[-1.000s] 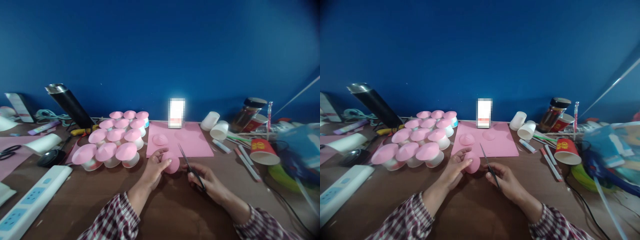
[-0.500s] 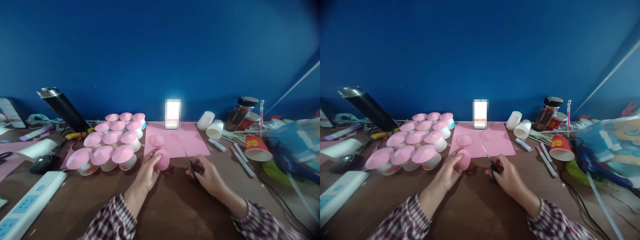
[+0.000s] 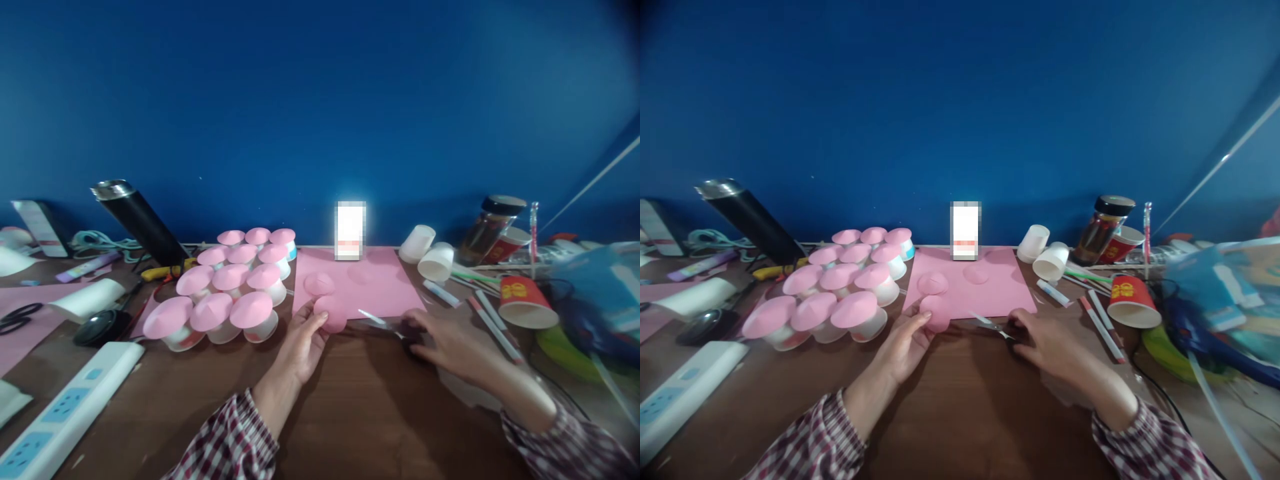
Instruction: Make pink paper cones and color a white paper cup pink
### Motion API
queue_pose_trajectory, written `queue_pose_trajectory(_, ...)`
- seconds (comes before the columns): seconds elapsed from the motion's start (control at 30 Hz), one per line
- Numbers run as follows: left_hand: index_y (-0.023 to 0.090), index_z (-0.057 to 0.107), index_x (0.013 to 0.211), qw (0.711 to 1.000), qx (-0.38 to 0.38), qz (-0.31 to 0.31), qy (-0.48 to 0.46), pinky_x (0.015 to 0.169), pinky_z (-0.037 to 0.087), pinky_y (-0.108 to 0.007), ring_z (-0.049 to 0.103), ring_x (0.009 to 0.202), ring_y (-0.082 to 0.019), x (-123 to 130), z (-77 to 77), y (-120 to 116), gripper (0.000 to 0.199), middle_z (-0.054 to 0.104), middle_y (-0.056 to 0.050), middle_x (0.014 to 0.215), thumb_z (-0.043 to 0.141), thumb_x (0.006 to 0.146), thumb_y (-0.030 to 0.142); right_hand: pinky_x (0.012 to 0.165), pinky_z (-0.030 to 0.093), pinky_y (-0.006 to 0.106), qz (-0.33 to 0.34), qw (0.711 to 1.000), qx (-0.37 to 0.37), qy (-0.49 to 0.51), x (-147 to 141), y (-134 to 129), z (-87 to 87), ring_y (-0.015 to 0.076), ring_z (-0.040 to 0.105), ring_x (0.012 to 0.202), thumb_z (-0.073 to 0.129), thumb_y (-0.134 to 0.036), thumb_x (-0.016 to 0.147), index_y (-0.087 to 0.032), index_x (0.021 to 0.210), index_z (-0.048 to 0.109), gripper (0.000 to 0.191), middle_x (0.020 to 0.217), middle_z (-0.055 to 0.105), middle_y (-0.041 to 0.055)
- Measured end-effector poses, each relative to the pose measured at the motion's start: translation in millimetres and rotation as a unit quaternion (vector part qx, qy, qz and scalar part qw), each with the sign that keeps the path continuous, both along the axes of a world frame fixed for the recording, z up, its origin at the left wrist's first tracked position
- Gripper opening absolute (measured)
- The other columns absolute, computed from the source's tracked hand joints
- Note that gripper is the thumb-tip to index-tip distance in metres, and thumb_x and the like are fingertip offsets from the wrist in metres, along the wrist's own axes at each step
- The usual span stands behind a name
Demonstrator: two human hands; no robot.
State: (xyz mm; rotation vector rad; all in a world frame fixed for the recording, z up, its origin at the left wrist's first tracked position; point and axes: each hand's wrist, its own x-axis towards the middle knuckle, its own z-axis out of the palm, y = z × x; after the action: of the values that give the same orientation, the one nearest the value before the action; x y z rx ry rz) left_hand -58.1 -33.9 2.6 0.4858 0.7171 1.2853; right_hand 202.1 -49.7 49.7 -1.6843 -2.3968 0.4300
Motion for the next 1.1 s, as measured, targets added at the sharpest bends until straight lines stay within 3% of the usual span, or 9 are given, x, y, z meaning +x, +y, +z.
queue_pose_trajectory(0.2, 0.016, 0.060, 0.103, 1.000, -0.010, -0.002, -0.007, 0.073, 0.048, -0.023, 0.061, 0.078, -0.011, 1, -1.9, 0, 0.039, 0.067, -0.002, 0.090, 0.074, 0.067, 0.018, 0.088, 0.045, 0.039, 0.058, 0.997, -0.050, 0.002, -15, -7, -0.3, 0.0276, 0.059, 0.102, 0.063, -0.019, 0.075, -0.020, 0.113, 0.066, 0.038, 0.112, 0.065, 0.0118)
queue_pose_trajectory(0.33, 0.016, 0.060, 0.104, 1.000, -0.003, -0.008, 0.001, 0.072, 0.048, -0.023, 0.062, 0.077, -0.011, 2, -2.6, -1, 0.043, 0.067, -0.003, 0.091, 0.076, 0.065, 0.020, 0.083, 0.046, 0.037, 0.095, 0.993, -0.064, 0.034, -23, -13, -7.7, 0.0255, 0.059, 0.095, 0.068, -0.020, 0.071, -0.022, 0.106, 0.070, 0.035, 0.106, 0.063, 0.0111)
queue_pose_trajectory(0.47, 0.014, 0.060, 0.101, 1.000, -0.002, -0.012, 0.017, 0.069, 0.049, -0.024, 0.061, 0.075, -0.012, 3, -1.2, -3, 0.043, 0.066, -0.003, 0.088, 0.078, 0.062, 0.022, 0.083, 0.046, 0.034, 0.138, 0.975, -0.127, 0.121, -24, -14, -4.7, 0.0229, 0.060, 0.093, 0.066, -0.020, 0.072, -0.022, 0.114, 0.065, 0.042, 0.103, 0.066, 0.0082)
queue_pose_trajectory(0.67, 0.016, 0.060, 0.102, 0.999, -0.004, -0.020, 0.047, 0.063, 0.048, -0.021, 0.060, 0.072, -0.010, 4, -1.3, -5, 0.041, 0.065, -0.002, 0.087, 0.077, 0.065, 0.024, 0.072, 0.048, 0.030, 0.001, 0.938, -0.120, 0.326, -45, -6, -3.1, 0.0197, 0.061, 0.082, 0.059, -0.033, 0.083, -0.016, 0.103, 0.063, 0.026, 0.093, 0.067, 0.0072)
queue_pose_trajectory(0.77, 0.016, 0.058, 0.104, 0.998, -0.004, -0.039, 0.058, 0.064, 0.048, -0.020, 0.060, 0.071, -0.009, 4, -1.6, -6, 0.043, 0.066, -0.002, 0.085, 0.077, 0.066, 0.023, 0.066, 0.047, 0.026, -0.028, 0.885, -0.148, 0.442, -69, 3, -13.7, 0.0158, 0.059, 0.077, 0.060, -0.039, 0.083, -0.015, 0.106, 0.058, 0.034, 0.093, 0.065, 0.0064)
queue_pose_trajectory(0.87, 0.015, 0.057, 0.105, 0.997, 0.009, -0.049, 0.059, 0.067, 0.048, -0.021, 0.061, 0.072, -0.009, 4, -2.0, -8, 0.044, 0.066, -0.003, 0.085, 0.077, 0.066, 0.023, 0.054, 0.042, 0.021, -0.064, 0.829, -0.204, 0.516, -89, 9, -24.0, 0.0093, 0.053, 0.059, 0.065, -0.042, 0.079, -0.015, 0.104, 0.056, 0.038, 0.072, 0.059, -0.0015)
queue_pose_trajectory(0.97, 0.015, 0.058, 0.104, 0.997, 0.013, -0.053, 0.054, 0.071, 0.048, -0.023, 0.062, 0.078, -0.012, 2, -2.2, -8, 0.044, 0.067, -0.004, 0.089, 0.078, 0.066, 0.024, 0.049, 0.039, 0.019, -0.101, 0.782, -0.252, 0.561, -99, 11, -28.0, 0.0066, 0.050, 0.053, 0.071, -0.043, 0.073, -0.015, 0.099, 0.057, 0.040, 0.068, 0.058, -0.0029)
queue_pose_trajectory(1.03, 0.016, 0.058, 0.104, 0.998, 0.009, -0.050, 0.046, 0.073, 0.047, -0.024, 0.062, 0.080, -0.013, 1, -2.9, -7, 0.042, 0.067, -0.004, 0.091, 0.076, 0.068, 0.025, 0.048, 0.038, 0.018, -0.097, 0.771, -0.274, 0.566, -98, 14, -27.0, 0.0060, 0.050, 0.052, 0.072, -0.042, 0.072, -0.014, 0.100, 0.058, 0.041, 0.070, 0.060, -0.0018)
queue_pose_trajectory(1.1, 0.017, 0.058, 0.107, 0.998, 0.010, -0.045, 0.032, 0.072, 0.047, -0.024, 0.062, 0.080, -0.013, 1, -4.2, -6, 0.039, 0.066, -0.004, 0.091, 0.072, 0.073, 0.029, 0.046, 0.038, 0.018, -0.103, 0.791, -0.256, 0.546, -92, 22, -24.1, 0.0059, 0.049, 0.050, 0.070, -0.040, 0.074, -0.013, 0.102, 0.058, 0.040, 0.068, 0.059, -0.0020)
